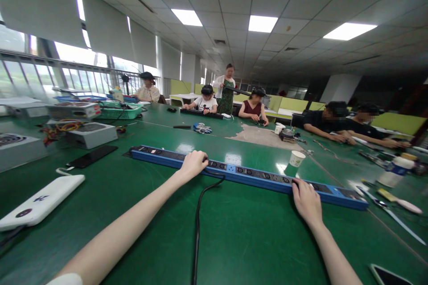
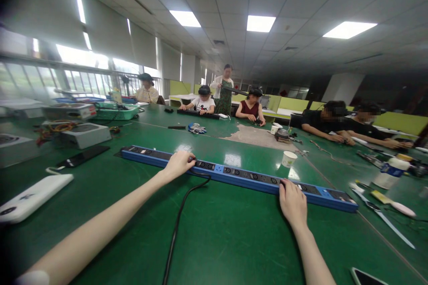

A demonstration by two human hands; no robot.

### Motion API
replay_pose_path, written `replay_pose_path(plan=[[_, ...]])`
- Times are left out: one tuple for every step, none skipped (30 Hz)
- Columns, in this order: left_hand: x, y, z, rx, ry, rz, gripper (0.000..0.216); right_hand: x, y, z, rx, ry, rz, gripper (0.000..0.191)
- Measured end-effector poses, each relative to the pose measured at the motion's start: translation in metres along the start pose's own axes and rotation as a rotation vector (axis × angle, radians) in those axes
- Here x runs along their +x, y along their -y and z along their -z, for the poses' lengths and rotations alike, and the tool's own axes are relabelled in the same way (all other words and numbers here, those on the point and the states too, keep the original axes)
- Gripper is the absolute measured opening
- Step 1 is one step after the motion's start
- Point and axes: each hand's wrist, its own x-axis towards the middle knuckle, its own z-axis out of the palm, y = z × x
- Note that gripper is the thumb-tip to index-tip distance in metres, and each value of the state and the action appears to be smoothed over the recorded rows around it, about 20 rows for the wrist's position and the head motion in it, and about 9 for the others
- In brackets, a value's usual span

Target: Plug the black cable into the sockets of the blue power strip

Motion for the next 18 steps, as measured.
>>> replay_pose_path(plan=[[0.001,0.0,0.001,-0.007,-0.014,0.003,0.028,0.0,-0.001,0.0,0.003,-0.001,0.005,0.046],[0.002,0.0,0.004,-0.017,-0.034,0.001,0.028,0.001,-0.001,0.0,0.007,-0.001,0.009,0.046],[0.003,-0.001,0.008,-0.034,-0.062,0.0,0.028,0.001,-0.002,-0.001,0.01,-0.002,0.011,0.046],[0.003,-0.002,0.013,-0.061,-0.101,-0.003,0.028,0.001,-0.002,-0.001,0.013,-0.002,0.009,0.046],[0.003,-0.003,0.019,-0.103,-0.149,-0.006,0.028,0.001,-0.002,-0.001,0.014,-0.003,0.004,0.045],[0.002,-0.006,0.025,-0.158,-0.2,-0.014,0.029,0.001,-0.002,-0.001,0.014,-0.003,-0.004,0.045],[0.001,-0.01,0.03,-0.224,-0.245,-0.026,0.03,0.001,-0.001,-0.001,0.013,-0.001,-0.011,0.044],[-0.001,-0.015,0.033,-0.294,-0.272,-0.046,0.03,0.001,-0.001,-0.001,0.013,0.0,-0.018,0.044],[-0.004,-0.021,0.034,-0.361,-0.278,-0.069,0.031,0.001,-0.001,-0.001,0.014,0.0,-0.023,0.044],[-0.007,-0.028,0.033,-0.415,-0.262,-0.093,0.031,0.001,-0.001,-0.001,0.016,-0.001,-0.025,0.044],[-0.011,-0.036,0.03,-0.451,-0.232,-0.116,0.031,0.0,0.0,-0.001,0.019,-0.004,-0.026,0.044],[-0.015,-0.044,0.024,-0.468,-0.197,-0.136,0.031,0.0,0.0,0.0,0.022,-0.007,-0.026,0.044],[-0.018,-0.051,0.017,-0.469,-0.165,-0.152,0.031,0.0,0.0,0.0,0.025,-0.011,-0.025,0.044],[-0.021,-0.059,0.008,-0.461,-0.139,-0.167,0.031,0.0,0.001,0.001,0.026,-0.014,-0.023,0.044],[-0.022,-0.065,0.0,-0.449,-0.121,-0.182,0.032,-0.001,0.001,0.001,0.026,-0.016,-0.022,0.044],[-0.024,-0.071,-0.007,-0.436,-0.108,-0.194,0.032,-0.001,0.001,0.002,0.024,-0.018,-0.021,0.043],[-0.024,-0.075,-0.013,-0.424,-0.099,-0.204,0.032,-0.001,0.002,0.003,0.023,-0.019,-0.019,0.043],[-0.023,-0.079,-0.017,-0.41,-0.092,-0.209,0.032,-0.001,0.002,0.003,0.023,-0.021,-0.017,0.043]])
